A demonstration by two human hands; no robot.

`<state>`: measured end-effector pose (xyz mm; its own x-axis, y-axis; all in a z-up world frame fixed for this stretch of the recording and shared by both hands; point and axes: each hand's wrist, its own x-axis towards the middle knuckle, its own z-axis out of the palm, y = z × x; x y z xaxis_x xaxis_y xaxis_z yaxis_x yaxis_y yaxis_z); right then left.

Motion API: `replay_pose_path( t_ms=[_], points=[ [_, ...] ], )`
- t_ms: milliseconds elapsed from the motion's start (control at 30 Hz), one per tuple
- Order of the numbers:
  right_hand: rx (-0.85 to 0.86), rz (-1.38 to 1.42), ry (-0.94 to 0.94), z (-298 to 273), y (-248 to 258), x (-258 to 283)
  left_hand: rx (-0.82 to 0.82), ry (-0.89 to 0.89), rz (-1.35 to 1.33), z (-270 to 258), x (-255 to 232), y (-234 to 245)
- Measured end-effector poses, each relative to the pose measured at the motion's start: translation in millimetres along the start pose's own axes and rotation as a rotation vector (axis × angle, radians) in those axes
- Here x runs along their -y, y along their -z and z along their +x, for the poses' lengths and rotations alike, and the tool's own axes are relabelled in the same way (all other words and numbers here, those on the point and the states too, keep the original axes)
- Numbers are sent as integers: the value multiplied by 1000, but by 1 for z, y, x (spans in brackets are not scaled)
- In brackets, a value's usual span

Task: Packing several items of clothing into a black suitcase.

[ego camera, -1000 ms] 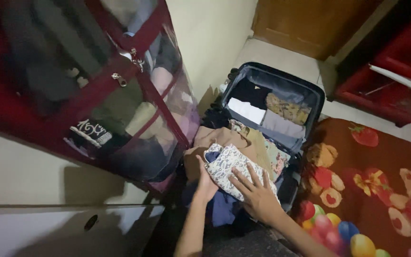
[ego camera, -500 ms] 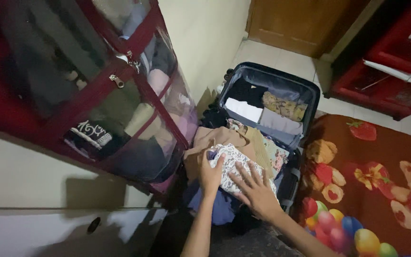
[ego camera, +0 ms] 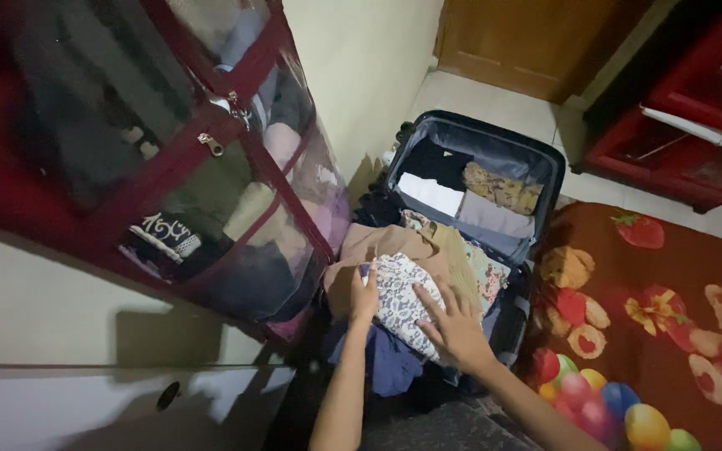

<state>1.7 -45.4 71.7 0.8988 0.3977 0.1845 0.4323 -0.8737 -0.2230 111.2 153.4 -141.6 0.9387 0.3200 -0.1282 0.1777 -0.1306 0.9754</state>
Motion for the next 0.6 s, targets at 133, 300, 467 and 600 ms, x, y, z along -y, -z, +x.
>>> replay_pose_path(
  t_ms=[133,300,467,600],
  points=[
    [131,199,-179,12,12,-4,-68,-74,116,-1,15,1],
    [174,330,-267,28,11,-20,-36,48,20,-15,-29,11],
    [89,242,-72,39,56,23,-81,5,-150,-21,-83,1],
    [202,199,-146,51,73,49,25,78,-209,-32,-141,-4]
  ],
)
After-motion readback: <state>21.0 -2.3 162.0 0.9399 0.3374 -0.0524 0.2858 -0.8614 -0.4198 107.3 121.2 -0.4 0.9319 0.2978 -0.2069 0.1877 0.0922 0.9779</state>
